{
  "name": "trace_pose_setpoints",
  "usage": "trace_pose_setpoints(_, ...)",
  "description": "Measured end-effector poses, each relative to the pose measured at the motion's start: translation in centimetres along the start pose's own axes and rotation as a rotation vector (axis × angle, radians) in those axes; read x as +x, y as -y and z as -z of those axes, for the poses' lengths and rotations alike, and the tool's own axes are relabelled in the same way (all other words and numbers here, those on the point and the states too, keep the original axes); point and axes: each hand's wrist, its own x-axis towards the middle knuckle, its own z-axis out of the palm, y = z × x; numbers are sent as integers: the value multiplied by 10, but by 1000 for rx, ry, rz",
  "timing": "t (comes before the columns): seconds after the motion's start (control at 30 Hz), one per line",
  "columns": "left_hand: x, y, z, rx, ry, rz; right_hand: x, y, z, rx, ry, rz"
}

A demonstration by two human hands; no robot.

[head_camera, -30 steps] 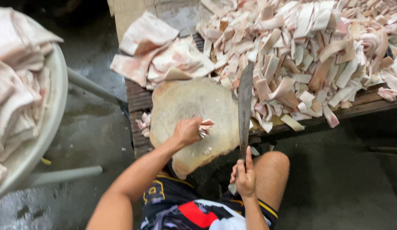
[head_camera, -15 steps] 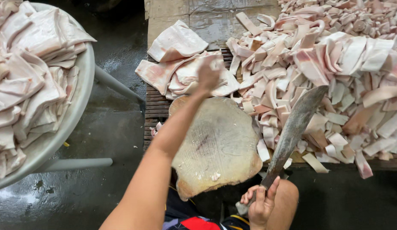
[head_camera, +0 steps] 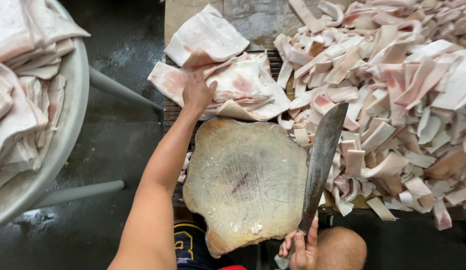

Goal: The person slices sheets of pork skin into thin strips using a large cleaver on a wooden block, handling several pieces and moving them to a pile.

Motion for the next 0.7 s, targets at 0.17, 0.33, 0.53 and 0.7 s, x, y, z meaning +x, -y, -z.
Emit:
trace_pose_setpoints(0.17, -34, 70, -22, -92, -58, -128, -3, 8, -2, -6, 8, -31)
trace_pose_setpoints(0.33, -5, 59, 1, 66, -35, -66, -1, -1, 1, -20, -15, -41)
trace_pose_setpoints(0.53, 50, 41, 96, 134, 0, -62, -18, 6, -2, -65, 4, -88)
trace_pose_setpoints(0.7, 39, -10, 74, 450, -317, -667, 2, 20, -19, -14, 37, -111)
